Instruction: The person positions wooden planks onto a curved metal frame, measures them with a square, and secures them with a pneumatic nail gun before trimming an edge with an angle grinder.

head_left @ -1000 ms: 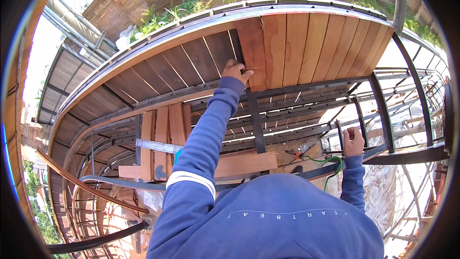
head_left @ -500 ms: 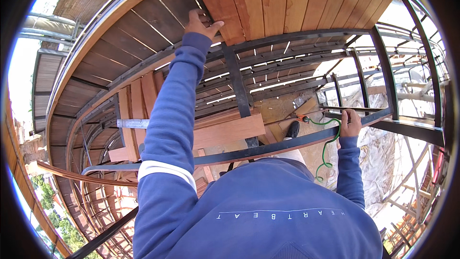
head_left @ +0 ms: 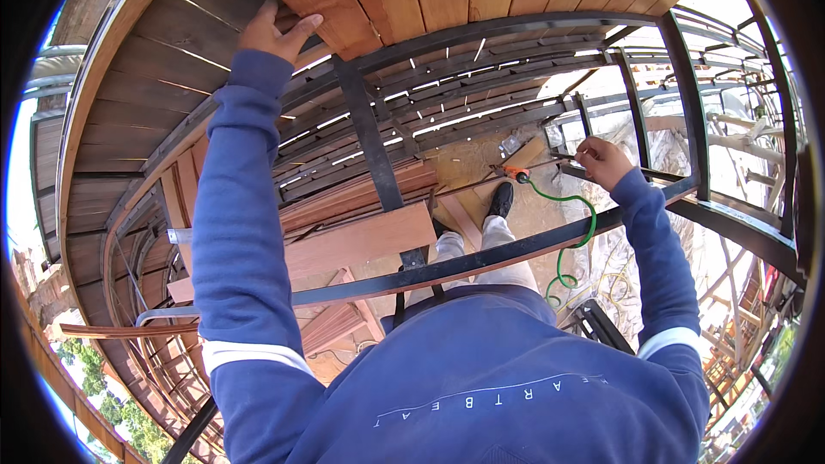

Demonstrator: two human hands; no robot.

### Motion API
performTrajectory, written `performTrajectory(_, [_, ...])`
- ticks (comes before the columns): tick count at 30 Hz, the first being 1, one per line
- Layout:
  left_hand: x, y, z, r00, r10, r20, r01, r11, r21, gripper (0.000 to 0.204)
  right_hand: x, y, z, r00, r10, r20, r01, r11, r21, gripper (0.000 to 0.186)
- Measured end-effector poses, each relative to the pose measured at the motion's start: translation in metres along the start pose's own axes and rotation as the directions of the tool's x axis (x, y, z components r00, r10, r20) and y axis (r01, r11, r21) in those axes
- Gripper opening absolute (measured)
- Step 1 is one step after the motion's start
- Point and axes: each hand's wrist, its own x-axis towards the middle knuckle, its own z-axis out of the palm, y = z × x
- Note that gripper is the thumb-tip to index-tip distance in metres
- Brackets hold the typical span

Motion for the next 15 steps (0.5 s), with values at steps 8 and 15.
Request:
performTrajectory(8, [-0.007, 0.012, -0.004, 0.987, -0.155, 0.037, 0.155, 0.988, -0.008, 0.044, 0.232, 0.096, 0.137, 0.883, -0.042, 0.467, 0.315, 0.791, -0.525, 0.022])
performTrajectory(15, [-0.021, 0.019, -0.015, 0.988, -0.149, -0.047, 0.154, 0.980, 0.127, 0.036, 0.302, 0.206, 0.290, 0.786, 0.060, 0.615, 0.057, 0.984, -0.168, 0.017])
